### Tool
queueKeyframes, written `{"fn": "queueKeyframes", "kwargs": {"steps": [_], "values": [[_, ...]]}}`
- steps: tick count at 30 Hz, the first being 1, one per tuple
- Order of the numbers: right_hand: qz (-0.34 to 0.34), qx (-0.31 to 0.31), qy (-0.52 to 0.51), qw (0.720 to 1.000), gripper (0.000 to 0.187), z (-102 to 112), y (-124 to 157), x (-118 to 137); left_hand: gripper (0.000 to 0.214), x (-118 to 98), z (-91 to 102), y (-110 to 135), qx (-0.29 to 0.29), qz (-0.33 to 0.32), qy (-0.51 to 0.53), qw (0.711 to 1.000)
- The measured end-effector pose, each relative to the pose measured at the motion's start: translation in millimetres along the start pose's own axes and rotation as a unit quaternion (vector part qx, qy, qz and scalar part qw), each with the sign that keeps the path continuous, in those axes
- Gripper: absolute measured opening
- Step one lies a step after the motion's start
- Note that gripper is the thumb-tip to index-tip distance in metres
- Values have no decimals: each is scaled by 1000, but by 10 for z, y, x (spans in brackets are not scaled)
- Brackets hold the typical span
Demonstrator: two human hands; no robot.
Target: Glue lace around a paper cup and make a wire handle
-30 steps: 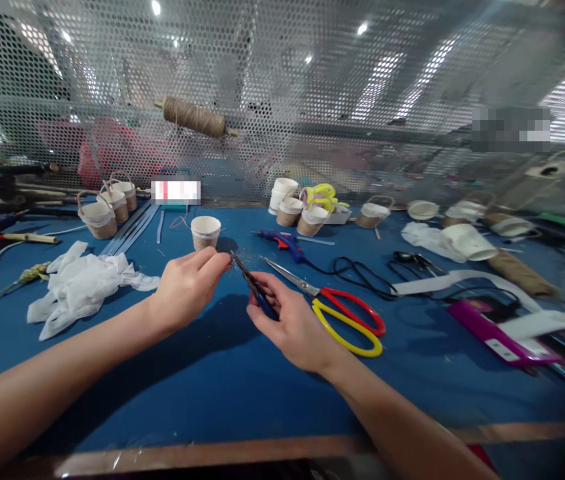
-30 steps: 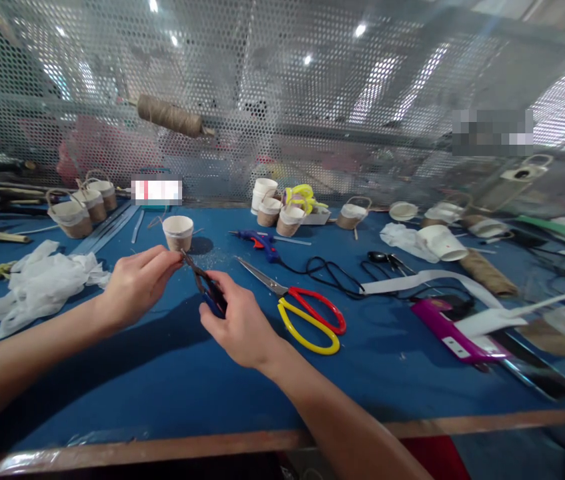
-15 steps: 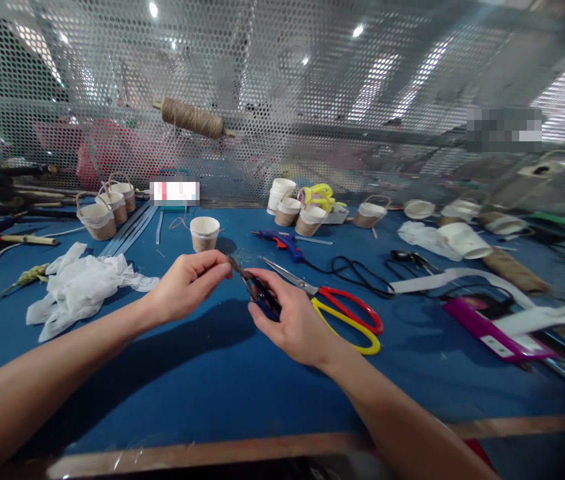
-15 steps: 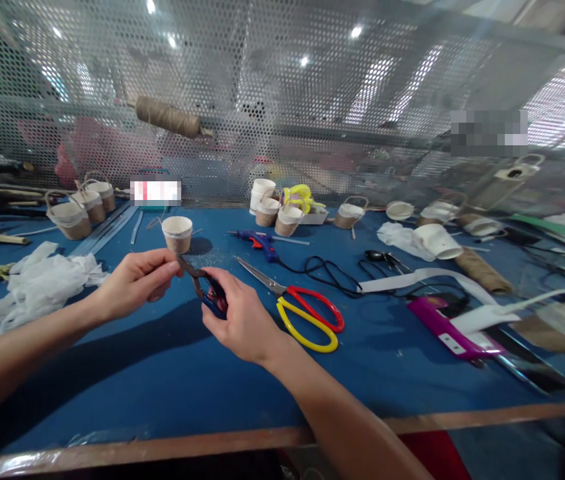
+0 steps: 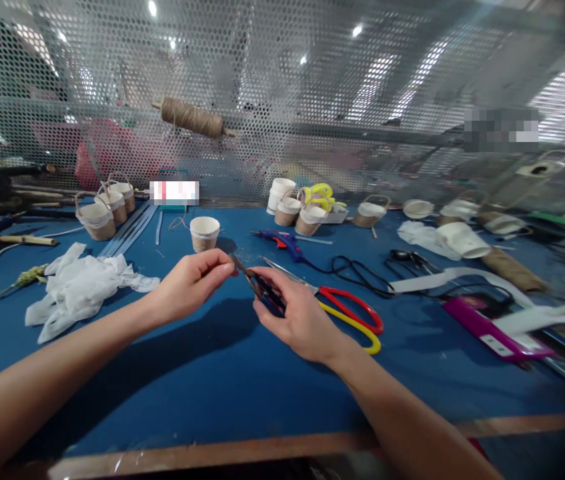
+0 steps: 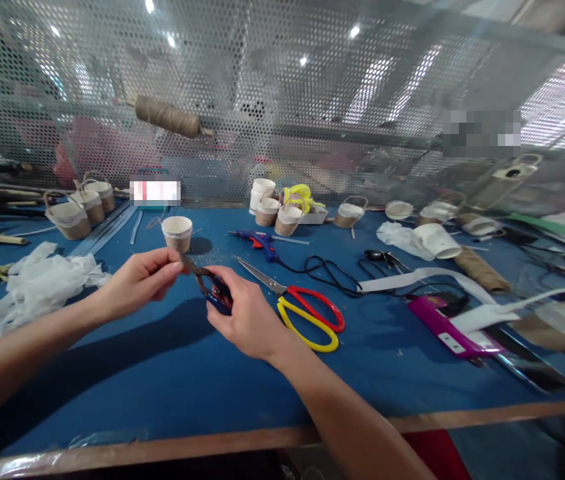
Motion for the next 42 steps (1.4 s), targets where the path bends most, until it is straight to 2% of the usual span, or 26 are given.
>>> {"fn": "queueKeyframes", "kwargs": {"steps": [1,3,6,8,11,14,19,22,24,26,29,32,35,38,42], "values": [[-17,1,-15,1000,36,-23,0,-7,15,-49,52,7,-56,-37,-104,992],[-49,2,-47,998,33,-76,9,-16,14,-129,74,40,-127,-93,-272,949],[-79,2,-83,993,31,-134,34,-12,21,-144,16,55,-141,-123,-385,904],[-90,4,-90,992,31,-144,47,-8,23,-137,-1,43,-134,-125,-391,902],[-88,8,-82,993,32,-117,47,-8,23,-137,7,11,-112,-109,-312,937],[-59,21,-61,996,34,-73,30,3,23,-125,21,-9,-81,-70,-206,973],[-18,29,-5,999,37,-1,15,23,22,-59,-29,-2,-5,-12,-60,998],[-25,33,-11,999,36,-12,16,13,23,-25,-43,-6,-2,-13,-65,998],[-47,38,-32,998,33,-50,20,-11,19,-41,0,-7,-54,-45,-144,987],[-68,35,-46,996,32,-85,24,-27,16,-73,36,8,-112,-82,-229,964],[-76,24,-43,996,33,-99,28,-12,16,-84,26,24,-131,-107,-249,954],[-53,7,-14,998,38,-54,24,30,20,-37,0,13,-94,-76,-149,981],[-28,2,4,1000,40,-14,18,47,23,34,-59,-3,-31,-22,14,999],[-12,-5,7,1000,40,4,22,41,28,87,-128,-4,20,20,158,987],[-5,-11,18,1000,42,7,41,34,30,109,-153,2,33,38,219,975]]}}
Point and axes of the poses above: each hand's wrist, its own y-axis away from the middle knuckle, its own z-axis out of the back of the hand, x = y × z, the point moved 7 cm from there along -y, towards the middle knuckle, and after that the axes turned 1 degree about x, right-handed, at the moved point
